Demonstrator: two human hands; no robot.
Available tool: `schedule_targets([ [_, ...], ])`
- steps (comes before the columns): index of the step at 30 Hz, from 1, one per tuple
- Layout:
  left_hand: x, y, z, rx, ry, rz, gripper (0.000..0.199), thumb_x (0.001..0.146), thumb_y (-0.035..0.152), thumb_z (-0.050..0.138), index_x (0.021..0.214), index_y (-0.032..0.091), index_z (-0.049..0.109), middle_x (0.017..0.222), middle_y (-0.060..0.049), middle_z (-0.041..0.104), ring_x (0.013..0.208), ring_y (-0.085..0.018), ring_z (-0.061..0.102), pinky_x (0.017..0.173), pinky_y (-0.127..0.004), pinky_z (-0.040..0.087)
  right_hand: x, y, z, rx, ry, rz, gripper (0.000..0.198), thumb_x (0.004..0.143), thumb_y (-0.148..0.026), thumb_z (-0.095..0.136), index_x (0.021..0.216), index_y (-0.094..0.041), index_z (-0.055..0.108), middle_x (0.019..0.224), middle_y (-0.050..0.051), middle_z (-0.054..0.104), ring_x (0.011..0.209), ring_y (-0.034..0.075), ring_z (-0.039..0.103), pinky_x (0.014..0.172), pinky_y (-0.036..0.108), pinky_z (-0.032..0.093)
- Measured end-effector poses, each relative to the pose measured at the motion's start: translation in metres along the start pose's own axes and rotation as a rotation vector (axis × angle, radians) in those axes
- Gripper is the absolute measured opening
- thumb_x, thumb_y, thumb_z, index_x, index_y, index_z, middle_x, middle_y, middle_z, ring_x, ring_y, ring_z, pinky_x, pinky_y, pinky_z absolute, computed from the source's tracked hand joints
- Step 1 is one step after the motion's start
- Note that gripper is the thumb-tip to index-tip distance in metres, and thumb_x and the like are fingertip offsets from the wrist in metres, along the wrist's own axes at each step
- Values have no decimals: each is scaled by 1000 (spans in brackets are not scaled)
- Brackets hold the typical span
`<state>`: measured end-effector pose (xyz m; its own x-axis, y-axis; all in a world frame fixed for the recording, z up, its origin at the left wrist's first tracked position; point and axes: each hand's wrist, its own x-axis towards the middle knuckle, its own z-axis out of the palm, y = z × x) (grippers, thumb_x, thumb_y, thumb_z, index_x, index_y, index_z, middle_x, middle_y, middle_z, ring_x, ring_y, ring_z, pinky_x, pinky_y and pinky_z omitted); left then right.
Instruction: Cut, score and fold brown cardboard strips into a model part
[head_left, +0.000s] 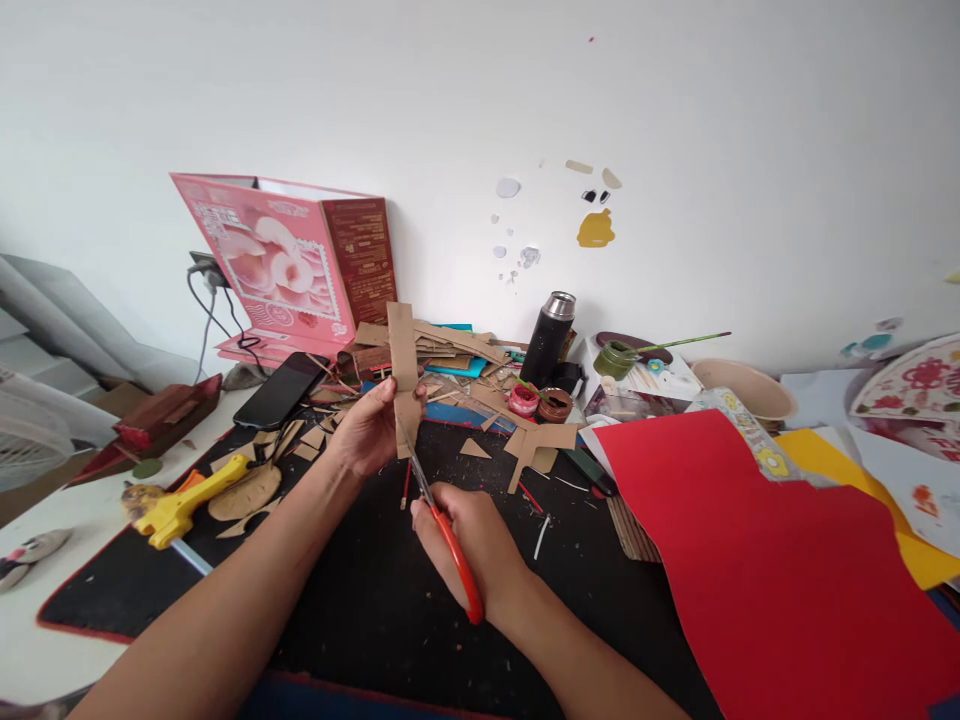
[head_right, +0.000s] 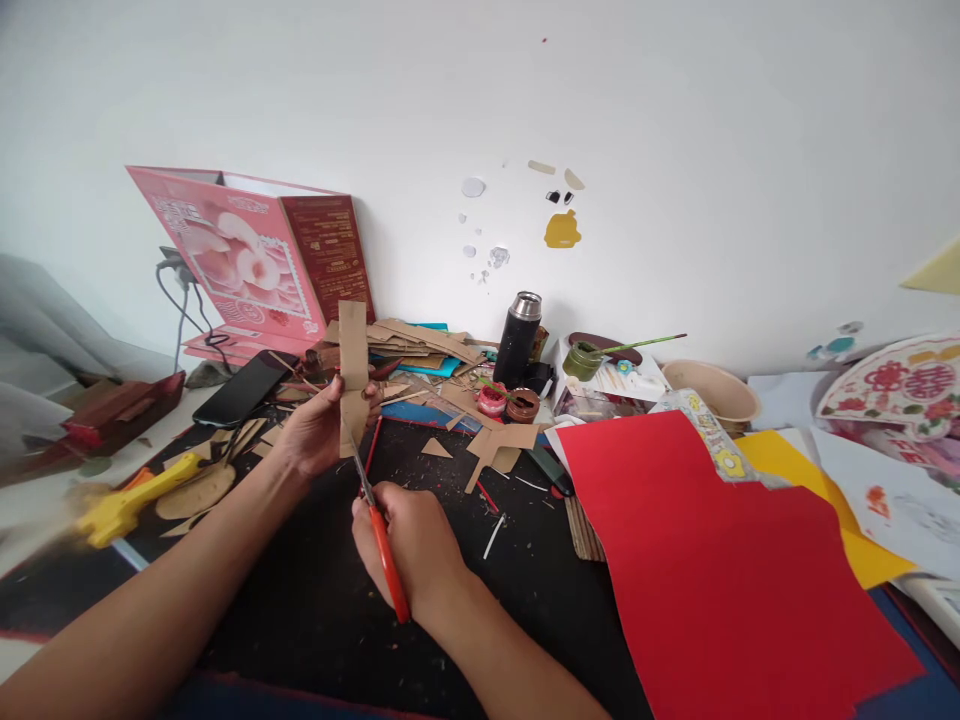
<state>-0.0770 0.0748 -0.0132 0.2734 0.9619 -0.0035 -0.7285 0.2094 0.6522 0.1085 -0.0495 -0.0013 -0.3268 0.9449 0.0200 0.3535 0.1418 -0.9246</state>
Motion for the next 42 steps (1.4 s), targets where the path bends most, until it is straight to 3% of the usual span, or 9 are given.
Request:
schedule_targets([
  [8, -1, -1, 2, 7, 4, 13, 39, 81, 29, 94, 110, 11, 76, 91, -8, 79, 75, -19, 76, 69, -28, 67, 0, -2, 3, -25, 19, 7, 31, 101, -25, 61, 72, -21, 51, 61, -4, 48, 56, 11, 44, 56, 25, 30],
  [12, -2, 0, 2, 17, 8, 19, 36, 84, 27, 91, 113, 12, 75, 92, -7, 79, 73, -18, 75, 66, -27, 65, -1, 1, -1, 131, -88, 98, 28, 103, -41, 65, 84, -21, 62, 58, -6, 50, 46, 11, 49, 47, 21, 34],
  [15, -2, 1, 2, 17, 21, 13, 33, 85, 27, 89, 111, 12, 75, 92, -8, 78, 74, -18, 75, 68, -28, 65, -2, 4, -4, 232, -159, 147, 36, 100, -56, 71, 94, -21, 65, 56, -8, 52, 41, 12, 52, 42, 20, 39],
  [20, -2, 2, 2, 14, 12, 21, 29, 88, 27, 87, 109, 12, 75, 94, -8, 78, 76, -19, 74, 70, -28, 65, 1, 11, -6, 309, -184, 131, 48, 94, -66, 78, 96, -19, 69, 63, -4, 63, 55, 15, 67, 58, 24, 55],
  [25, -2, 3, 4, 6, 2, 26, 35, 87, 27, 88, 115, 13, 75, 91, -7, 77, 73, -18, 74, 70, -27, 65, 2, 21, -3, 392, -224, 106, 56, 88, -72, 81, 107, -20, 73, 81, 1, 73, 73, 20, 77, 72, 29, 60],
  [28, -2, 3, 3, 9, -8, 34, 35, 85, 27, 89, 113, 14, 75, 91, -6, 78, 72, -17, 74, 68, -27, 65, 2, 19, -5, 385, -244, 134, 66, 81, -75, 86, 114, -20, 74, 89, 3, 75, 79, 24, 80, 73, 30, 60],
  [33, -2, 4, 3, 17, -3, 23, 40, 85, 26, 90, 118, 10, 74, 92, -7, 78, 76, -18, 76, 72, -27, 66, 2, 0, -17, 102, -213, 92, 63, 81, -68, 91, 118, -19, 78, 76, -1, 70, 75, 21, 71, 70, 28, 49],
  [42, -2, 6, 3, -24, 13, -7, 41, 85, 20, 88, 122, 8, 74, 89, -6, 77, 77, -18, 76, 76, -28, 68, 0, -4, -19, 236, -300, 175, 81, 72, -66, 98, 131, -18, 72, 82, 0, 77, 67, 17, 66, 65, 27, 48],
])
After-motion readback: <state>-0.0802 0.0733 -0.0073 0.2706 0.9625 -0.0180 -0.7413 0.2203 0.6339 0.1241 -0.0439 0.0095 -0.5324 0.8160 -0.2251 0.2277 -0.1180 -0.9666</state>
